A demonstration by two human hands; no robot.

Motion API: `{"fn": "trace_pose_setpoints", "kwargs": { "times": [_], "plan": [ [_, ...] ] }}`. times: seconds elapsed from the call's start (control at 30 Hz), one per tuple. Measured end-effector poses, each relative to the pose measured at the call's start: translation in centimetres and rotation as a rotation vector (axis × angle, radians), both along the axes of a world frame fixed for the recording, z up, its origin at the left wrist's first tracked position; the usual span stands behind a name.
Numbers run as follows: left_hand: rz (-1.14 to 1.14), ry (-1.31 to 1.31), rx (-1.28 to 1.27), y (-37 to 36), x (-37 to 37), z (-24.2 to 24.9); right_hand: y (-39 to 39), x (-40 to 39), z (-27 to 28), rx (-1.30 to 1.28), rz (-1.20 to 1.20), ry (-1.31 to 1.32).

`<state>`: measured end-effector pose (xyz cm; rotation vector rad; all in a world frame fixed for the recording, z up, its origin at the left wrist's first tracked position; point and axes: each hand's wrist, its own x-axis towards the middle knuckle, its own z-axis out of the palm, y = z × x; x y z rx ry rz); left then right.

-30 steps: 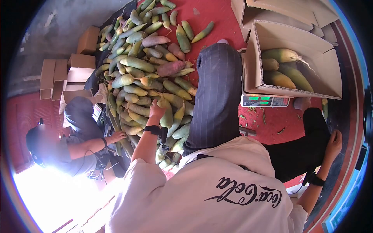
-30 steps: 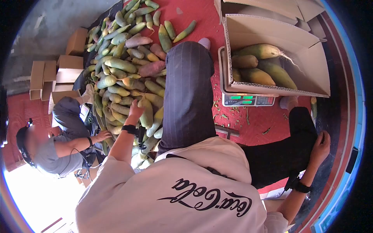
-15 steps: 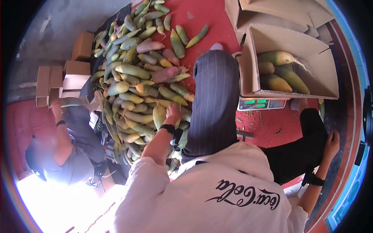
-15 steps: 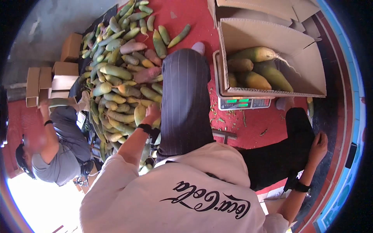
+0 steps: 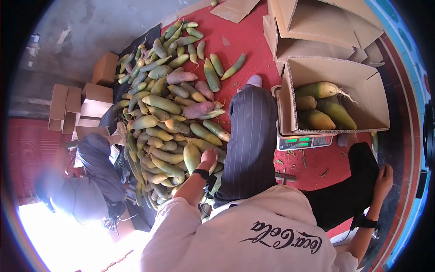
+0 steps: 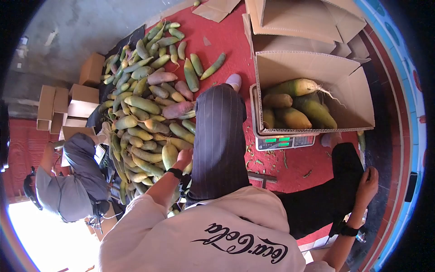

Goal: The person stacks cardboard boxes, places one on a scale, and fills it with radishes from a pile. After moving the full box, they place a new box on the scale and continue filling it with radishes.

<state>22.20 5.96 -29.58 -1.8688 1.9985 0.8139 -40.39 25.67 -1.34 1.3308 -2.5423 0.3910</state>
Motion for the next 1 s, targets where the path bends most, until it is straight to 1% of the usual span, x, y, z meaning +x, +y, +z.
{"fn": "trace_pose_setpoints", "kwargs": {
  "times": [0.03, 0.07, 0.1, 0.17, 0.2, 0.23, 0.3, 0.33, 0.4, 0.43, 0.5, 0.53, 0.7, 0.77, 0.8, 0.9, 1.0],
  "plan": [
    [-0.049, 0.084, -0.001, -0.2, 0.4, 0.0, 0.1, -0.1, 0.0, -0.009, 0.015, -0.002],
    [-0.198, 0.025, -0.072, 0.0, 0.8, 0.0, 0.2, -0.1, 0.0, -0.017, 0.029, -0.004],
    [-0.204, 0.023, -0.078, -0.2, 1.1, -0.1, 0.3, 0.0, 0.0, -0.023, 0.023, -0.006],
    [-0.229, -0.031, 0.027, -0.9, 1.5, 1.1, 0.1, 0.3, 0.2, -0.016, 0.022, -0.007],
    [-0.227, -0.13, -0.078, -0.8, 2.2, 0.8, 0.1, 0.2, 0.2, -0.02, 0.014, -0.009],
    [-0.234, -0.133, -0.082, -0.9, 3.3, 0.6, 0.1, 0.1, 0.2, -0.015, 0.02, -0.028],
    [-0.568, -0.278, -0.409, -1.4, 6.0, 0.3, 0.2, 0.0, 0.2, -0.012, 0.025, -0.049],
    [-0.571, -0.28, -0.412, -1.8, 6.8, 0.9, 0.2, 0.0, 0.1, -0.024, 0.045, -0.024],
    [-0.187, -0.156, -0.403, -3.0, 7.5, 2.9, 0.3, 0.2, 0.2, -0.037, 0.057, -0.002],
    [-0.193, -0.159, -0.404, -3.3, 6.9, 4.8, 0.3, 0.3, 0.3, -0.036, 0.054, -0.013],
    [0.916, 0.91, -0.057, -3.8, 4.1, 11.3, 0.4, 0.2, 0.3, -0.038, 0.048, -0.025],
    [1.001, 0.997, -0.134, -4.3, 2.2, 13.7, 0.4, 0.1, 0.2, -0.042, 0.049, -0.028],
    [0.998, 1.075, -0.157, -6.0, -0.5, 17.3, 0.7, 0.0, 0.0, -0.071, 0.034, -0.034],
    [0.963, 1.099, -0.292, -6.3, -1.7, 18.8, 0.6, 0.4, 0.3, -0.077, 0.015, -0.046],
    [0.972, 1.122, -0.276, -6.5, -2.1, 20.0, 0.7, 0.4, 0.3, -0.081, 0.006, -0.046],
    [0.794, 1.118, -0.459, -7.5, -3.1, 22.7, 0.7, 0.3, 0.2, -0.087, 0.022, -0.043],
    [0.655, 1.162, -0.577, -8.3, -5.0, 27.1, 0.6, 0.4, 0.3, -0.098, 0.025, -0.047]
  ]
}}
